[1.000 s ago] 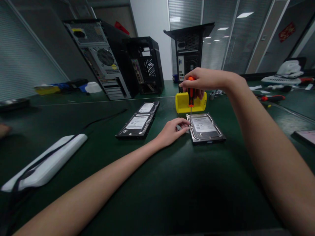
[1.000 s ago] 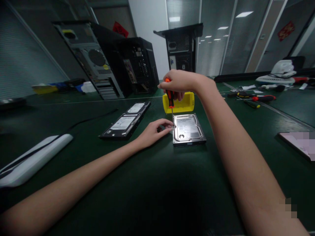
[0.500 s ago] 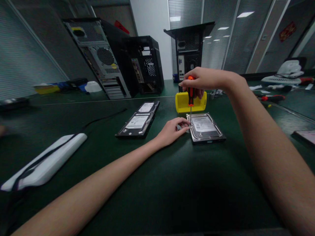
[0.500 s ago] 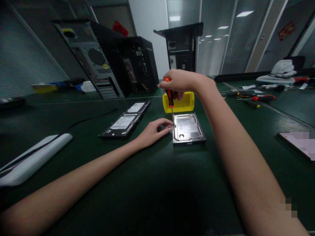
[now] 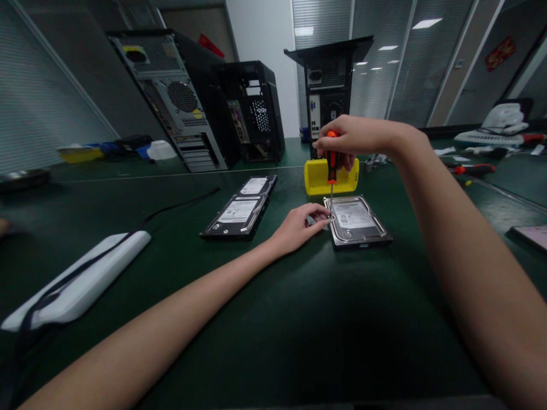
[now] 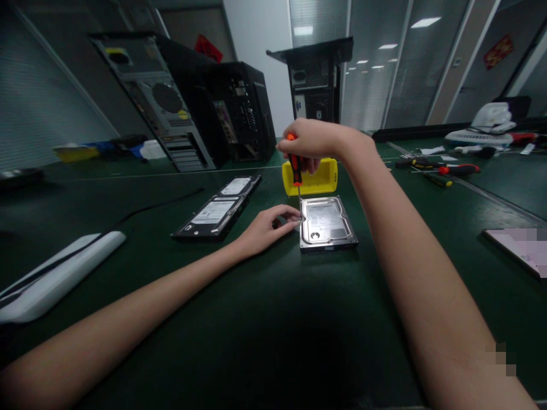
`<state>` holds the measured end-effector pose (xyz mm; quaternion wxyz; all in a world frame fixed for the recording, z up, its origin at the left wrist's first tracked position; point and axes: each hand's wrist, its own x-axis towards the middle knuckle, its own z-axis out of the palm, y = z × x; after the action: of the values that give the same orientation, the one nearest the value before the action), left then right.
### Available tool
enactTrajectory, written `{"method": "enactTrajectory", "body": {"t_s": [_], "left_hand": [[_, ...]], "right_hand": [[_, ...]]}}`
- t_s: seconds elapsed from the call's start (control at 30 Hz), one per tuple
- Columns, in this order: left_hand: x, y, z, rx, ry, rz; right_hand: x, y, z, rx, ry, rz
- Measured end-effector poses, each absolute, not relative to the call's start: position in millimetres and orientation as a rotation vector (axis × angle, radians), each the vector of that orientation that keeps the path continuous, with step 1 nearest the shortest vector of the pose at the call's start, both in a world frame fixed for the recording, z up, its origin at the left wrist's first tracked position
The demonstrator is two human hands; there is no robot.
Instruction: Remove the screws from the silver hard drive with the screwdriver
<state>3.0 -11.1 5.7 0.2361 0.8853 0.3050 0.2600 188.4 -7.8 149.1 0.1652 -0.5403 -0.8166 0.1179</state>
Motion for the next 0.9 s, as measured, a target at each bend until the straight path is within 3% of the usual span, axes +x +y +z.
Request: {"method": "enactTrajectory", "body": {"t_s": [0.9], "left_hand": [[3.1, -9.4, 4.8, 2.429, 0.843, 0.711]], "right_hand": [[190.0, -10.2, 147.2, -1.504, -2.282, 0.395]]}}
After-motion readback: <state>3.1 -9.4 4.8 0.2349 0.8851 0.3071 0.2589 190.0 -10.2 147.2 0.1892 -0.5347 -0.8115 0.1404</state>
